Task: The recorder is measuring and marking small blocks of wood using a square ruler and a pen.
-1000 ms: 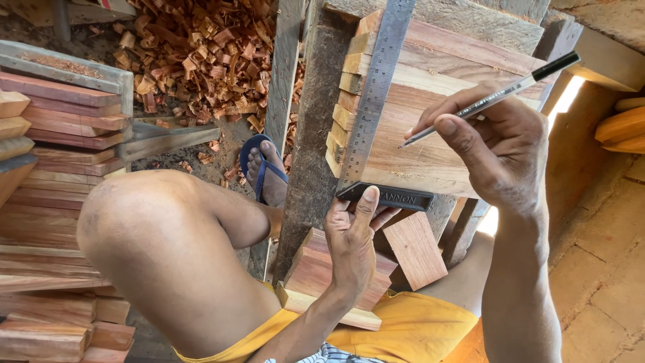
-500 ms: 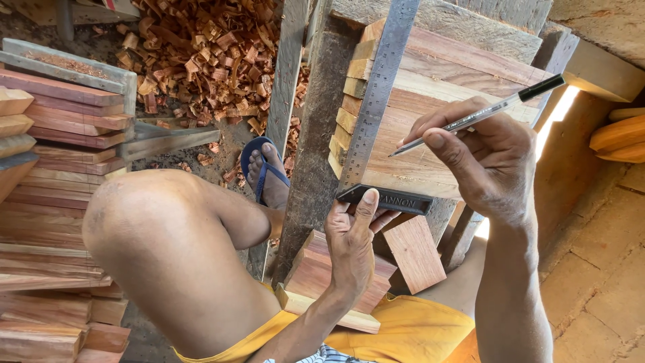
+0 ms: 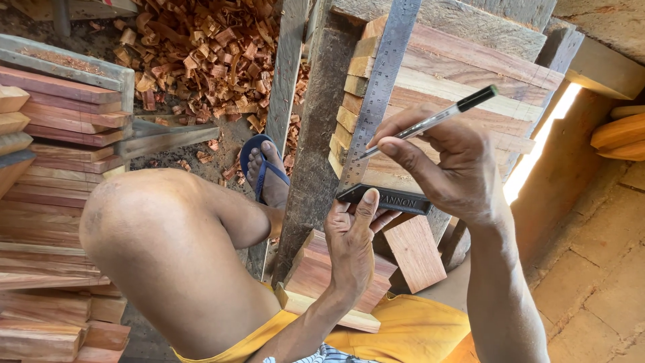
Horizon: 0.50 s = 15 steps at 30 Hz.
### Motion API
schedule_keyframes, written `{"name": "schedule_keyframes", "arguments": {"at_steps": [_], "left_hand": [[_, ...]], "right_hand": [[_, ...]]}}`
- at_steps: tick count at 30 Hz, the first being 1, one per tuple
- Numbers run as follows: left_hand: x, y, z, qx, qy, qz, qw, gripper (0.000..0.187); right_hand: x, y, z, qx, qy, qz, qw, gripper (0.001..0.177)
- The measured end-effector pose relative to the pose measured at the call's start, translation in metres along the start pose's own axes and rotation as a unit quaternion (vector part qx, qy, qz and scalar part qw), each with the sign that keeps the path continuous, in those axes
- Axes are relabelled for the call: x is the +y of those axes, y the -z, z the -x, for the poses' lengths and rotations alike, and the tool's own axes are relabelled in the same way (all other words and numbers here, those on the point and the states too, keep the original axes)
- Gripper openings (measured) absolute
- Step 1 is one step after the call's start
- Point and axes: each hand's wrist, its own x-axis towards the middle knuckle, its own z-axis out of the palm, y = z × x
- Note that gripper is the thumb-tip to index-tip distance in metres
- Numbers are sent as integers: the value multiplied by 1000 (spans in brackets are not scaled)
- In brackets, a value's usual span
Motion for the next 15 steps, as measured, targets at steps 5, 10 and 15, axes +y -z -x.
{"name": "schedule_keyframes", "arguments": {"at_steps": [5,10,15], "left_hand": [[0,2,0,-9,2,1,1000,39],[0,2,0,-7,2,-6,1000,39],[-2,2,1,-5,0,-8,1000,38]], "right_hand": [[0,-4,-4,-16,4,82,996,11],[-3,-7,-7,-23,5,84,996,12],[-10,-9,-9,-28,-22,101,994,13]]}}
